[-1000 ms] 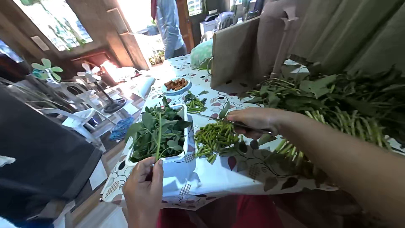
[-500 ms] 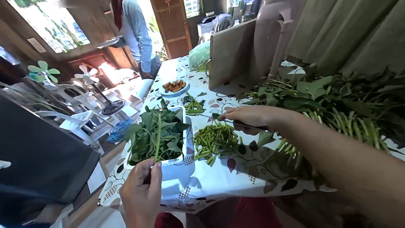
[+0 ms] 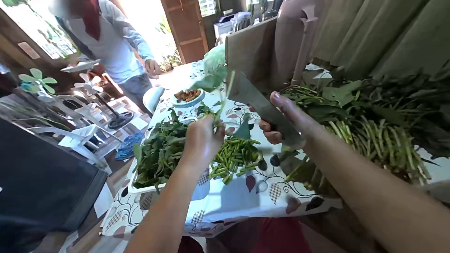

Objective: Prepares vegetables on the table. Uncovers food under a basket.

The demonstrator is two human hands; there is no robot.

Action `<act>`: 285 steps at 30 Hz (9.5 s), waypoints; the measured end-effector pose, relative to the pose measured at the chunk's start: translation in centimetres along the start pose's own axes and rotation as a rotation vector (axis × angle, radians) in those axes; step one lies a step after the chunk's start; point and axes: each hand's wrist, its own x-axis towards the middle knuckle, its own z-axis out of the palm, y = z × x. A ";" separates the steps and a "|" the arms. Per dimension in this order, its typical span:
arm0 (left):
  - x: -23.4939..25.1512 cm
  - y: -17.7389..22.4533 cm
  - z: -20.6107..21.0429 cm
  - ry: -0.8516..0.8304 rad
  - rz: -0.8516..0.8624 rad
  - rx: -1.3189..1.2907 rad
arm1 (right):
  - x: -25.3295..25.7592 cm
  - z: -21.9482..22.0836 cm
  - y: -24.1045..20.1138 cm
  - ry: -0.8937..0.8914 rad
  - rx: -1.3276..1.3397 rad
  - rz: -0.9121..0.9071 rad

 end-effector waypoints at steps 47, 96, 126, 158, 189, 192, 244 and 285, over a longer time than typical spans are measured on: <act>-7.4 -1.9 2.9 0.379 0.334 -0.324 | -7.9 5.2 4.2 -0.161 0.210 -0.387; -8.7 -3.7 4.6 0.437 0.042 -1.123 | -4.9 9.2 5.1 -0.325 -0.236 -0.381; -11.2 -7.3 -4.1 0.554 -0.235 -0.551 | 2.1 11.7 0.2 -0.270 0.021 -0.160; -11.6 -9.5 -3.1 0.471 -0.377 -0.811 | 4.1 13.1 -0.9 -0.691 -0.031 -0.084; -12.9 -4.9 1.2 0.406 -0.053 -0.029 | 0.7 11.8 4.5 0.053 0.005 0.094; -13.1 -6.2 0.4 0.464 -0.063 -0.094 | -0.2 7.7 5.9 -0.155 0.640 0.237; -10.5 -8.1 -1.3 0.564 -0.337 -1.058 | 2.7 17.3 3.6 -0.592 -0.025 -0.035; -13.2 -11.2 -8.2 0.805 -0.171 -0.669 | 7.9 13.1 0.4 -0.478 -0.106 0.338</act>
